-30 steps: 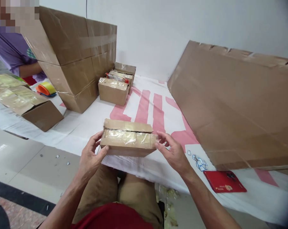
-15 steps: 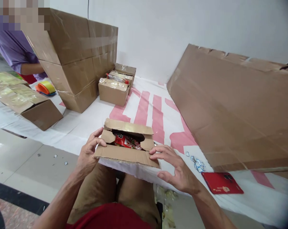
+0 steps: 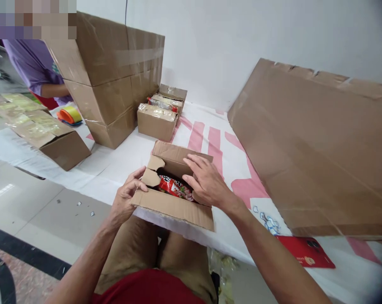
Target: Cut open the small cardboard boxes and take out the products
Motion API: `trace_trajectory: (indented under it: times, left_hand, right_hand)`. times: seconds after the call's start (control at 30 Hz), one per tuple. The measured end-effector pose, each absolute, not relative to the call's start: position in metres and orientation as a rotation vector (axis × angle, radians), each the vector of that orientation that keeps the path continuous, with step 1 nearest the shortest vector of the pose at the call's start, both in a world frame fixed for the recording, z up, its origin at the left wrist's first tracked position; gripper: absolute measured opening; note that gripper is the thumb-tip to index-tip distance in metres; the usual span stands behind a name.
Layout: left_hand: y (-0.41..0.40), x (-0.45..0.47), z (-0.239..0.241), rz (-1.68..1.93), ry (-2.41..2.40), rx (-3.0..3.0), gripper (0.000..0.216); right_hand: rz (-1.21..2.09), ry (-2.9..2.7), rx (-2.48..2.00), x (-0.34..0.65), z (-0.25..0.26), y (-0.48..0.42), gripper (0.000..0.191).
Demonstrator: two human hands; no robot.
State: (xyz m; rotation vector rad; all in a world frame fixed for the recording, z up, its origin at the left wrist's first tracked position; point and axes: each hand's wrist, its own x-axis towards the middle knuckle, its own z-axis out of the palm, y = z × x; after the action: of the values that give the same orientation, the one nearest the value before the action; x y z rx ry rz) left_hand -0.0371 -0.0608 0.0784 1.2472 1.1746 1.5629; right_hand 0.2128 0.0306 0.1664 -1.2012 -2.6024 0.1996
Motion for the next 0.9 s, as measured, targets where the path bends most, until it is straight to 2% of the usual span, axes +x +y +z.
trace_trajectory:
  times: [0.13, 0.23, 0.33, 0.43, 0.6, 0.7, 0.83, 0.9]
  left_hand:
    - [-0.059, -0.034, 0.074, 1.59, 1.176, 1.24, 0.027]
    - [-0.058, -0.032, 0.072, 1.598, 1.164, 1.23, 0.026]
    - [-0.057, -0.031, 0.072, 1.612, 1.142, 1.208, 0.025]
    - [-0.057, -0.031, 0.074, 1.611, 1.14, 1.205, 0.021]
    - [-0.058, -0.028, 0.076, 1.609, 1.219, 1.229, 0.013]
    - [-0.056, -0.023, 0.075, 1.641, 1.305, 1.226, 0.01]
    - [-0.051, -0.016, 0.075, 1.745, 1.459, 1.16, 0.011]
    - [-0.048, -0.014, 0.076, 1.765, 1.492, 1.142, 0.012]
  right_hand:
    - [0.189, -2.71, -1.227, 0.212, 0.16, 0.049, 0.046]
    - [0.096, -2.644, -1.15, 0.21, 0.168, 0.043, 0.036]
    - [0.186, -2.763, -1.208, 0.195, 0.181, 0.033, 0.027]
    - [0.307, -3.043, -1.366, 0.17, 0.183, 0.032, 0.027]
    - [0.272, -3.107, -1.392, 0.15, 0.17, 0.04, 0.019]
    - [0.369, -2.841, -1.407, 0.162, 0.171, 0.04, 0.026]
    - [0.95, -1.991, -1.207, 0.187, 0.185, 0.036, 0.02]
    - [1.138, -1.66, -1.114, 0.197, 0.193, 0.035, 0.019]
